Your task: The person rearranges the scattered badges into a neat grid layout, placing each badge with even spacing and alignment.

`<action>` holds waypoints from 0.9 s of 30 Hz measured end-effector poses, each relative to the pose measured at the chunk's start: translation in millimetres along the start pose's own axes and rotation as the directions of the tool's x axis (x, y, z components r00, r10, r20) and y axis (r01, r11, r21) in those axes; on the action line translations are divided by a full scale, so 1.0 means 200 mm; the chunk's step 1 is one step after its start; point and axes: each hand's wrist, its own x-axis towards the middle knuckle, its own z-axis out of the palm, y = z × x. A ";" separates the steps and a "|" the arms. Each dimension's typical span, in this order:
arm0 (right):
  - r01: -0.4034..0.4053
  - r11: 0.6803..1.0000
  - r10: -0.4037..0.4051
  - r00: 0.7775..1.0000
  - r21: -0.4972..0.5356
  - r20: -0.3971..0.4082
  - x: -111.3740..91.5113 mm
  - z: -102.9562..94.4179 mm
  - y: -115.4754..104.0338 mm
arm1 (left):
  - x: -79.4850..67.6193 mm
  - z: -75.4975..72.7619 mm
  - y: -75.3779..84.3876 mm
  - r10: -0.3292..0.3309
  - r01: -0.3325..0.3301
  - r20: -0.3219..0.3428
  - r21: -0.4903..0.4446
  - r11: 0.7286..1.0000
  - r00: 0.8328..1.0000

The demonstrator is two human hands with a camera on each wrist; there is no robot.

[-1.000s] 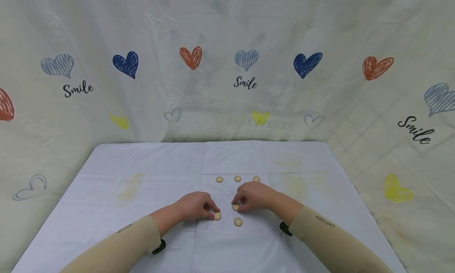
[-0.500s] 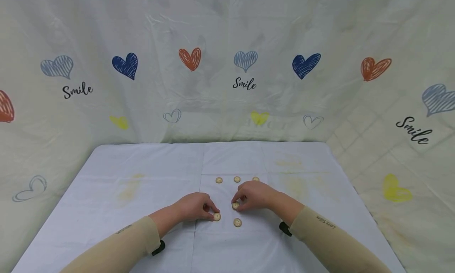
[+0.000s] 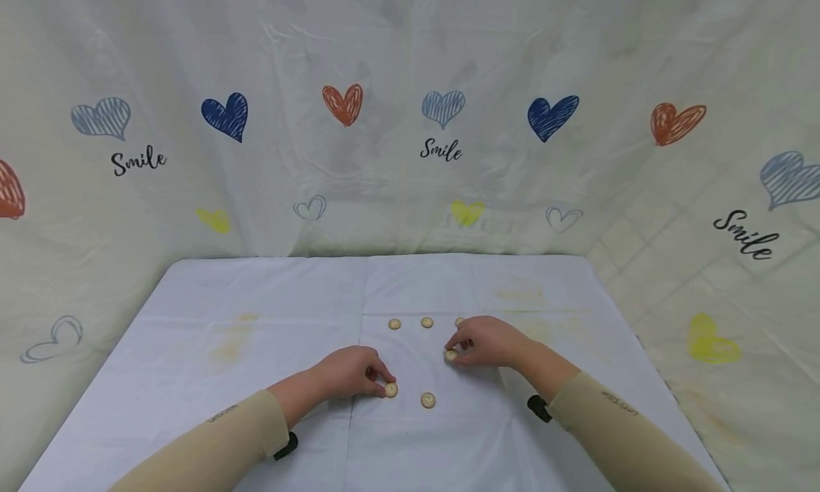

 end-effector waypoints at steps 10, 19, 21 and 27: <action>-0.094 0.996 0.095 0.994 0.005 -0.057 -0.12 -0.02 0.14 | -0.01 0.00 0.00 0.005 -0.005 -0.005 -0.001 1.000 1.000; -0.070 0.998 0.070 0.995 0.005 -0.068 -0.09 -0.02 0.16 | -0.01 -0.01 0.00 0.000 0.000 0.000 -0.005 1.000 1.000; -0.087 0.996 0.088 0.995 0.013 -0.056 -0.07 -0.01 0.16 | -0.01 -0.01 0.01 -0.001 0.001 0.001 -0.006 1.000 1.000; -0.130 0.991 0.130 0.991 -0.011 -0.032 -0.03 0.02 0.18 | -0.01 -0.01 0.01 -0.017 0.017 0.002 -0.009 1.000 1.000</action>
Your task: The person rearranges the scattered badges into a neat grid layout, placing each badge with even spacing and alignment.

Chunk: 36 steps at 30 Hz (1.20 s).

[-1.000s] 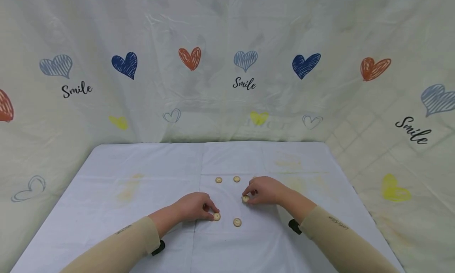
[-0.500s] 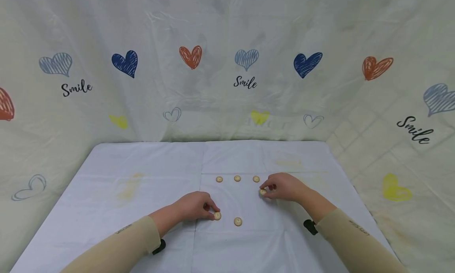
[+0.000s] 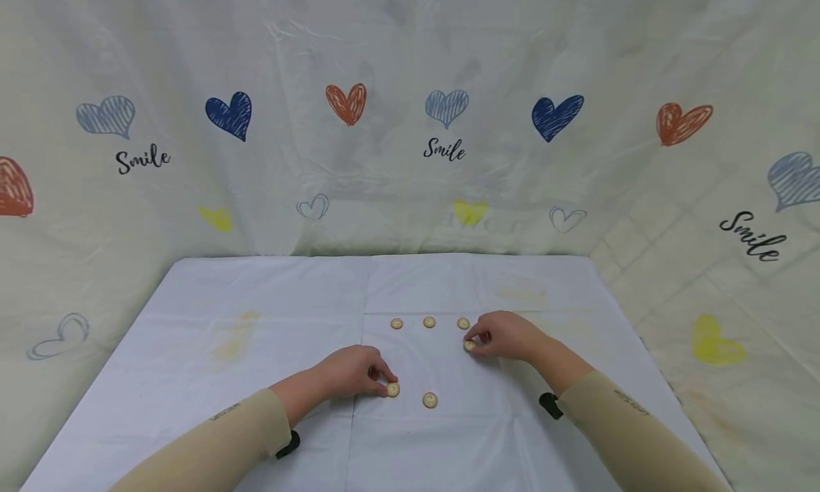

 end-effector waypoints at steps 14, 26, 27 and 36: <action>-0.038 0.999 0.038 0.999 -0.013 0.025 0.03 0.00 0.01 | 0.00 0.00 0.01 -0.004 0.004 0.005 -0.015 1.000 1.000; -0.017 0.999 0.017 1.000 0.036 0.001 0.01 -0.03 -0.01 | -0.01 -0.01 0.01 0.001 -0.001 0.004 -0.011 1.000 1.000; -0.021 0.999 0.021 1.000 0.038 0.003 0.01 -0.03 -0.01 | -0.01 -0.01 0.01 0.000 0.000 0.004 -0.013 1.000 1.000; -0.003 0.994 0.002 1.000 0.105 0.007 0.00 -0.04 -0.07 | -0.01 -0.01 0.02 0.005 -0.005 0.000 -0.011 1.000 1.000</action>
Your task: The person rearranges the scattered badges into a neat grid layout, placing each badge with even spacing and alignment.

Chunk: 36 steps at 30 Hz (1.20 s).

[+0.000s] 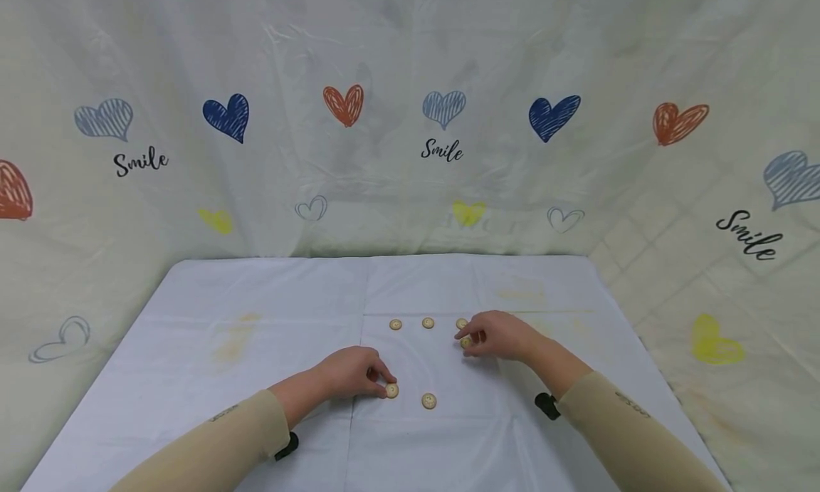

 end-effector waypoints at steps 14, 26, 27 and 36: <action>0.107 0.992 -0.114 0.986 0.067 0.118 0.00 0.11 -0.17 | 0.00 0.00 0.00 -0.016 0.016 0.005 0.002 1.000 1.000; 0.178 0.979 -0.191 0.969 0.095 0.153 0.00 0.17 -0.26 | 0.01 0.01 0.00 -0.024 0.024 0.019 0.000 1.000 1.000; 0.182 0.979 -0.195 0.968 0.091 0.156 0.00 0.18 -0.26 | 0.01 0.00 0.00 -0.025 0.025 0.020 -0.001 1.000 0.999; 0.213 0.976 -0.219 0.958 0.053 0.186 0.01 0.22 -0.28 | 0.01 0.00 0.00 -0.014 0.014 0.008 0.005 1.000 1.000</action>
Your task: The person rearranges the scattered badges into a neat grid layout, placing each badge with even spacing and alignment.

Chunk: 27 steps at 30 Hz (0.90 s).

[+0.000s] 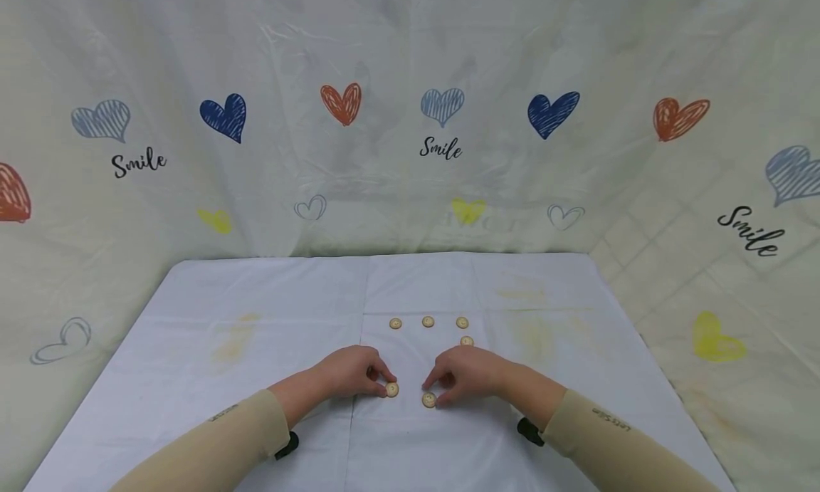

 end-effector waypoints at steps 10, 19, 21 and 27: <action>0.030 0.998 -0.028 0.999 -0.059 0.018 0.01 0.01 -0.04 | 0.00 0.00 0.00 0.007 -0.007 -0.002 -0.011 1.000 1.000; 0.056 0.995 -0.055 0.998 -0.088 0.010 0.02 0.02 -0.03 | 0.01 0.00 0.00 0.004 -0.004 -0.001 -0.002 1.000 1.000; 0.067 0.993 -0.067 0.998 -0.094 0.004 0.02 0.02 -0.03 | 0.00 0.00 0.00 0.004 -0.004 -0.001 -0.001 1.000 1.000; 0.068 0.994 -0.070 0.997 -0.081 -0.019 0.01 0.00 -0.03 | 0.00 0.00 0.00 -0.001 0.001 0.006 0.002 1.000 1.000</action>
